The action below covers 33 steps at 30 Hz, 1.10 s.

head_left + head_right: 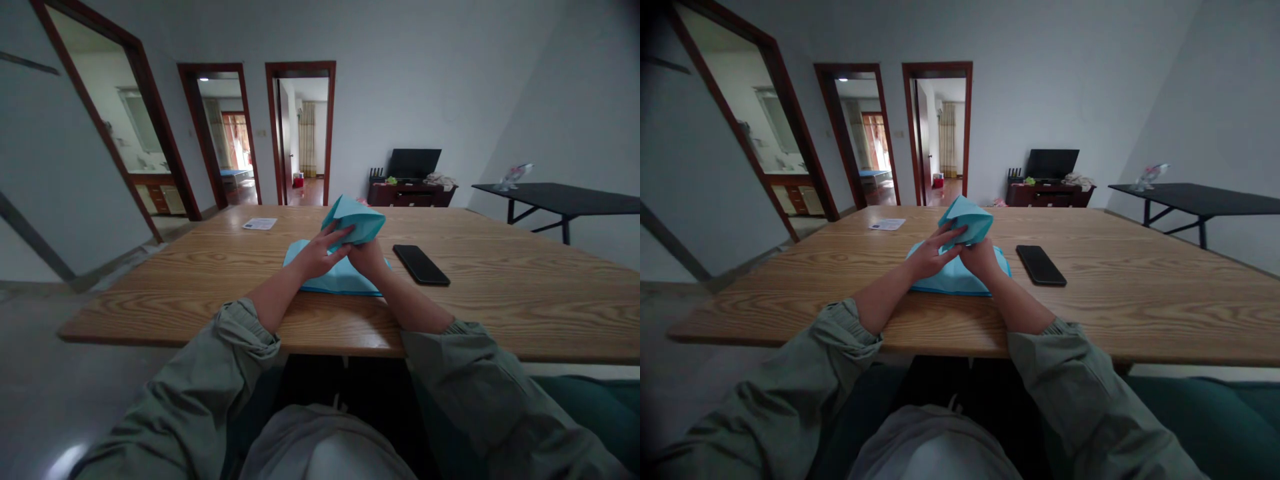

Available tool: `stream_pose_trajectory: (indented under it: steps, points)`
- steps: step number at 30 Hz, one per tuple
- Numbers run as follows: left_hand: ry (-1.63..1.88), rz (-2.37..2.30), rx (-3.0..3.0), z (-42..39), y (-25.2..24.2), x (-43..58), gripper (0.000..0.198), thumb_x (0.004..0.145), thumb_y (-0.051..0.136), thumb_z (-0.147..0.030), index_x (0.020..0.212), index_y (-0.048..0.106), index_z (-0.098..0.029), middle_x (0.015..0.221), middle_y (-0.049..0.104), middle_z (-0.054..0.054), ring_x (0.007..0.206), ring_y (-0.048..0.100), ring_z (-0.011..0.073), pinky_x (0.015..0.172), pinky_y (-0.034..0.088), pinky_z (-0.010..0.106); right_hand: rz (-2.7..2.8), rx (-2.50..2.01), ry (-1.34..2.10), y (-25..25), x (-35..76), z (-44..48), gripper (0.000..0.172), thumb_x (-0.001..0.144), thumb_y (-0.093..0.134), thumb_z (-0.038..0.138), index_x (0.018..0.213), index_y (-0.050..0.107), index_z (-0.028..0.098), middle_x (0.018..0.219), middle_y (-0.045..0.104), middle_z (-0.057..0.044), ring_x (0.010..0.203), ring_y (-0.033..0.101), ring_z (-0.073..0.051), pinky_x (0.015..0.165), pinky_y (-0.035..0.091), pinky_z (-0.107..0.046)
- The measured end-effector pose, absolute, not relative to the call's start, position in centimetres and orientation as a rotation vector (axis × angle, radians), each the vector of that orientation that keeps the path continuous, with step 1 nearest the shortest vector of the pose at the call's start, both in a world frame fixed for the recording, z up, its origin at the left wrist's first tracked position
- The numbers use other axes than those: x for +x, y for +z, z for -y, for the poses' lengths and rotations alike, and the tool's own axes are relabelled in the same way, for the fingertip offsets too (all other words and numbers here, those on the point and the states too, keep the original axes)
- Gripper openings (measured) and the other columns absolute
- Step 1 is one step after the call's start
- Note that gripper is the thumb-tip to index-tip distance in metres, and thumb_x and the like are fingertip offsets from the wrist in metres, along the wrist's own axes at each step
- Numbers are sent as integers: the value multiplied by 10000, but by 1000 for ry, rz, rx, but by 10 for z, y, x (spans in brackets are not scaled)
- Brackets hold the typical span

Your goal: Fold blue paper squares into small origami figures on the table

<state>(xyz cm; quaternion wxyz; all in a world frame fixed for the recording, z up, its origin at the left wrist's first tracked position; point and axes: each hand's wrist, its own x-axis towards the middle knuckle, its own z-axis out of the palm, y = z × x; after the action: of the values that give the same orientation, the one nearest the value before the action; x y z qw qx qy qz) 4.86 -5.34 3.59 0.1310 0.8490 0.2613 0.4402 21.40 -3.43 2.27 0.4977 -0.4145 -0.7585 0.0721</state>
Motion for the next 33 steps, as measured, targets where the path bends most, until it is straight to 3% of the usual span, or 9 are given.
stream_pose_trajectory:
  steps: [7,12,16,20,25,33]
  points:
    - [1409,-822,2478,41,34,44,491,904,476,-449,1344,471,-231,1385,475,70,1284,432,240,1105,323,397,1847,-892,234,18,212,35,229,804,529,264,979,648,178,984,696,-54,900,624,-203,851,481,-329]
    - [1466,-969,2418,34,33,40,426,946,376,-440,1208,583,-176,1327,538,84,1280,442,235,1101,318,383,1856,-993,227,23,211,40,204,786,490,285,775,645,151,737,668,-27,686,587,-184,674,468,-296]
    - [1531,-1031,2340,30,35,37,425,954,363,-425,1249,559,-190,1319,551,64,1281,441,212,1083,325,351,1757,-1116,183,29,214,44,223,771,471,311,688,599,148,638,608,-11,619,541,-164,573,389,-259]
    - [1693,-1093,2255,28,40,31,413,963,331,-427,1134,608,-174,1175,626,85,1128,548,204,994,391,331,1571,-1281,140,32,219,41,260,763,479,343,567,505,174,513,490,3,523,469,-146,507,309,-259]
    - [1834,-1329,2008,23,44,15,442,954,309,-478,967,610,-155,935,658,98,905,603,225,847,437,341,1368,-1224,33,33,231,28,124,722,522,299,718,525,175,615,509,5,568,457,-147,542,335,-265]
    - [1857,-1522,1805,2,48,-18,403,920,392,-461,952,638,-144,952,676,114,907,613,243,821,445,333,1222,-1135,124,39,257,17,155,757,520,297,859,510,182,672,530,15,594,491,-139,577,405,-266]
